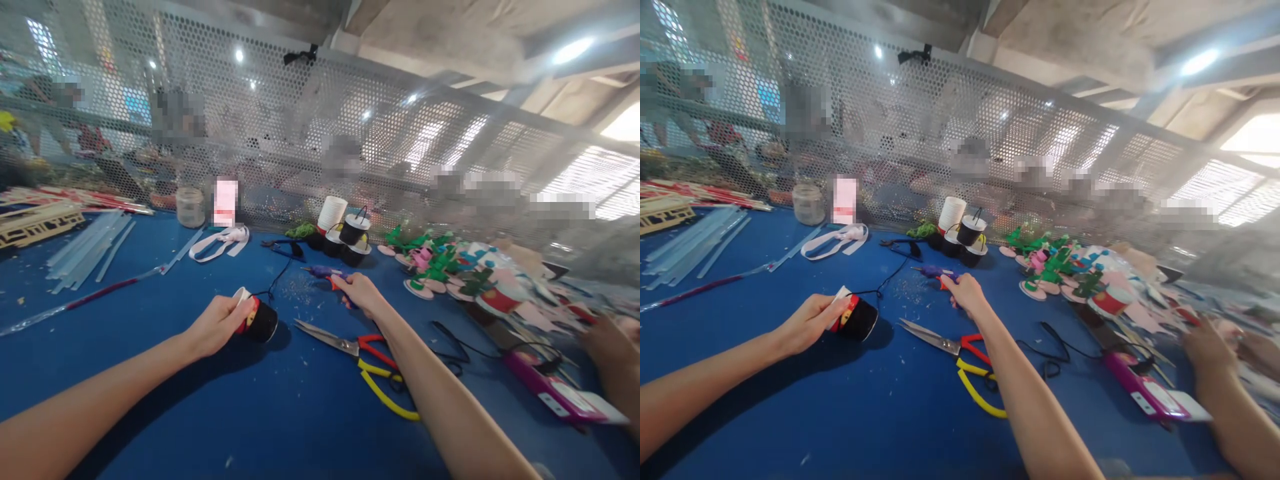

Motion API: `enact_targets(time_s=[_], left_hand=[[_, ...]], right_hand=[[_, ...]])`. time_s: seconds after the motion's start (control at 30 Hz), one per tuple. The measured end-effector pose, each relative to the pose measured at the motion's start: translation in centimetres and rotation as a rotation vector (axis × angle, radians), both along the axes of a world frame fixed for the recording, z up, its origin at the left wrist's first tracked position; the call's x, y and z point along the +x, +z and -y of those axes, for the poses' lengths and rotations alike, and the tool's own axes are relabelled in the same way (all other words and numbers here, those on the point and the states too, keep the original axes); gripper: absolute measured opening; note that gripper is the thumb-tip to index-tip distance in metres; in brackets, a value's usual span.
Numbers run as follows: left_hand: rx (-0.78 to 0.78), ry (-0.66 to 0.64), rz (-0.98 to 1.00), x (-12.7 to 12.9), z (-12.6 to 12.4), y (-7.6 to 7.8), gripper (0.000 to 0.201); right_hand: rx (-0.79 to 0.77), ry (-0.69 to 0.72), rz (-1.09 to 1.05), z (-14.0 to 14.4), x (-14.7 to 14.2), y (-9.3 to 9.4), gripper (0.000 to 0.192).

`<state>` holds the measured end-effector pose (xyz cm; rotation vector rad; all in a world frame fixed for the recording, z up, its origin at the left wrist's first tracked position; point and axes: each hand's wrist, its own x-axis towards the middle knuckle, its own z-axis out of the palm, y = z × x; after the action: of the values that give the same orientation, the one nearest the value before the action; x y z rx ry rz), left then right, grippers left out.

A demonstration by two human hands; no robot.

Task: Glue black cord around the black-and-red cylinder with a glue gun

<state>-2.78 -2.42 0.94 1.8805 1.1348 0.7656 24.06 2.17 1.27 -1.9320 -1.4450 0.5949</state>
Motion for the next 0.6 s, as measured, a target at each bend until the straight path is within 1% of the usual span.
enact_targets(time_s=[0.1,0.17,0.23,0.3,0.33,0.37,0.43,0.5,0.53,0.6], left_hand=[[0.023,0.0,-0.002,0.0,0.1,0.0,0.042],[0.042,-0.012,-0.007,0.0,0.2,0.1,0.043],[0.072,-0.026,-0.009,0.1,0.4,0.2,0.042],[0.12,-0.041,-0.015,0.3,0.6,0.4,0.041],[0.149,-0.052,-0.02,0.3,0.7,0.5,0.04],[0.183,-0.069,-0.026,0.4,0.8,0.6,0.039],[0.257,-0.114,-0.036,0.4,1.1,0.7,0.038],[0.318,-0.162,-0.042,0.5,1.2,0.7,0.037],[0.336,-0.184,-0.045,0.5,1.3,0.7,0.037],[0.336,-0.223,-0.044,0.6,1.4,0.8,0.037]], right_hand=[[0.061,-0.001,0.055,0.2,-0.4,0.2,0.021],[0.11,0.049,0.069,0.9,-1.5,0.8,0.019],[0.117,0.171,0.047,2.0,-3.5,1.4,0.026],[0.071,0.344,-0.028,3.1,-5.8,1.7,0.038],[0.017,0.49,-0.148,3.6,-7.0,1.8,0.044],[-0.008,0.561,-0.246,4.1,-8.1,1.7,0.048],[-0.043,0.632,-0.428,4.6,-9.9,1.5,0.049],[-0.057,0.636,-0.586,4.8,-11.0,1.1,0.042],[-0.051,0.611,-0.657,4.8,-11.4,1.0,0.036],[-0.012,0.515,-0.757,4.7,-11.6,0.9,0.025]])
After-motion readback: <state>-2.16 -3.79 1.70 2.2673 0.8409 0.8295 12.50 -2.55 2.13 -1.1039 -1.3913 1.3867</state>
